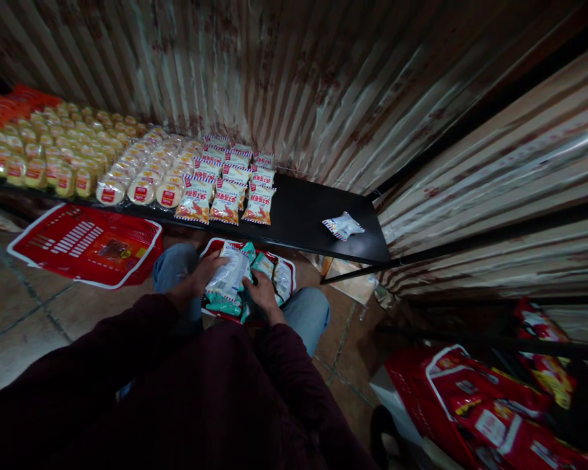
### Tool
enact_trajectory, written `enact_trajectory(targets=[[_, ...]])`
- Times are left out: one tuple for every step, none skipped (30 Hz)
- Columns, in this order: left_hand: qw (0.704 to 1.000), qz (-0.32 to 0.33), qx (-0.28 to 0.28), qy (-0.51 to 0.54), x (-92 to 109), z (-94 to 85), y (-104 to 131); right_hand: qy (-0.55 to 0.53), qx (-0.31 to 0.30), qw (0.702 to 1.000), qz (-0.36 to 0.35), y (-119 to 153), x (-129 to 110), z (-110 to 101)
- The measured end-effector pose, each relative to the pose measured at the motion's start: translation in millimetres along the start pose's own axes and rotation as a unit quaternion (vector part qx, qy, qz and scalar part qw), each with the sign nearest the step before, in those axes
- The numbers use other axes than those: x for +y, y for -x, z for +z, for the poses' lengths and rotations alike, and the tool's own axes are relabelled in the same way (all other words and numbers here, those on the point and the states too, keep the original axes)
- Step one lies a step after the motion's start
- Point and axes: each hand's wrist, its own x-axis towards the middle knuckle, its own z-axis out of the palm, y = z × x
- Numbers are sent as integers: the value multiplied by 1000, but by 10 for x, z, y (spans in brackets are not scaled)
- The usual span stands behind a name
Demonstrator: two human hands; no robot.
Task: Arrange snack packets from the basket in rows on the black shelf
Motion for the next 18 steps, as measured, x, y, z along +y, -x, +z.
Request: enact_trajectory(targets=[[1000,19,1,-9,-35,49,-21,9,19,1000,0,11,-12,0],[998,59,13,-31,-73,98,-37,10,46,999,3,25,-28,-6],[993,97,33,-59,-111,148,-45,2,76,997,6,41,-49,-17],[985,134,54,-93,-145,197,-45,-13,101,995,9,60,-76,-32],[975,164,73,-132,-174,247,-37,-34,116,993,8,78,-110,-48],[964,182,86,-171,-198,298,-21,-58,114,992,4,96,-150,-62],[955,192,94,-207,-217,349,0,-84,97,992,-2,112,-194,-73],[947,197,96,-237,-235,399,24,-110,69,992,-8,125,-239,-79],[941,199,93,-258,-252,445,49,-136,41,990,-7,134,-283,-78],[938,201,87,-269,-271,485,71,-161,21,987,2,140,-320,-72],[937,205,77,-271,-292,518,89,-181,14,983,19,142,-348,-61],[939,210,62,-264,-316,540,101,-197,18,979,40,141,-365,-46],[942,216,45,-253,-341,552,106,-209,25,976,59,139,-372,-30],[945,220,28,-241,-365,554,103,-219,31,973,72,134,-370,-14],[947,224,18,-229,-386,547,93,-231,34,969,78,128,-363,0],[951,223,19,-216,-401,533,76,-250,33,964,80,122,-352,10],[956,214,31,-200,-409,515,52,-274,29,958,81,115,-343,16],[963,195,51,-179,-410,496,22,-302,23,949,85,108,-338,15]])
